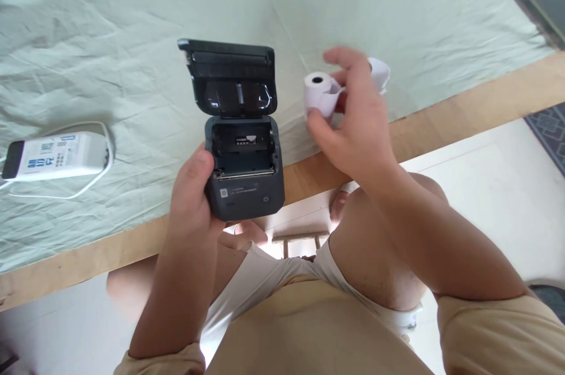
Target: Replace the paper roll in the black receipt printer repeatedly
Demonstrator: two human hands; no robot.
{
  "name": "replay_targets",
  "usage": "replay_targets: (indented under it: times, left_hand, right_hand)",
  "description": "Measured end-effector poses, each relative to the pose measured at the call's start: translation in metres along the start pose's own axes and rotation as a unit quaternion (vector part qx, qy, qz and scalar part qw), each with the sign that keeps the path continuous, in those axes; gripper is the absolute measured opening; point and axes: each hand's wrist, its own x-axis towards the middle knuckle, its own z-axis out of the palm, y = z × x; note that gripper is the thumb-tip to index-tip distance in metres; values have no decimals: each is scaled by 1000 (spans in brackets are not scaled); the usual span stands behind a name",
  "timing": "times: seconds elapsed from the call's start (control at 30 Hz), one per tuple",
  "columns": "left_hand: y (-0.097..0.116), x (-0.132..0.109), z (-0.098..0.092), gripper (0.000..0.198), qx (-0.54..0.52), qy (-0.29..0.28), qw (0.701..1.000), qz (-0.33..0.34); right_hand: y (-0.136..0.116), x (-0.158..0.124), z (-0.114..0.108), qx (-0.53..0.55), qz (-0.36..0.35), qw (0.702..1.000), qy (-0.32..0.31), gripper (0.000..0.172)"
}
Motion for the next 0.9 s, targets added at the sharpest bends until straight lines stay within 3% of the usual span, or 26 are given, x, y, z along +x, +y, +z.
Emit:
replay_targets:
  times: [0.1,0.17,0.27,0.37,0.57,0.9]
  left_hand:
    - [-1,0,0,52,-20,-6,1000,-16]
    - [-2,0,1,54,-17,-4,1000,-11]
    - [-1,0,3,51,-7,23,1000,16]
    - [-1,0,3,45,-6,32,999,33]
    - [-1,0,1,47,8,32,999,31]
    - [1,-2,4,36,3,37,999,21]
  right_hand:
    - [-20,-4,-2,61,-85,993,62,39]
    - [-35,-6,2,74,-149,985,44,36]
    - [-53,-9,13,115,-193,974,5,48]
    - [-57,-8,24,91,-193,977,-4,51]
    - [-50,-4,30,26,-190,981,-26,30]
    - [-45,-1,29,79,-223,971,-20,18]
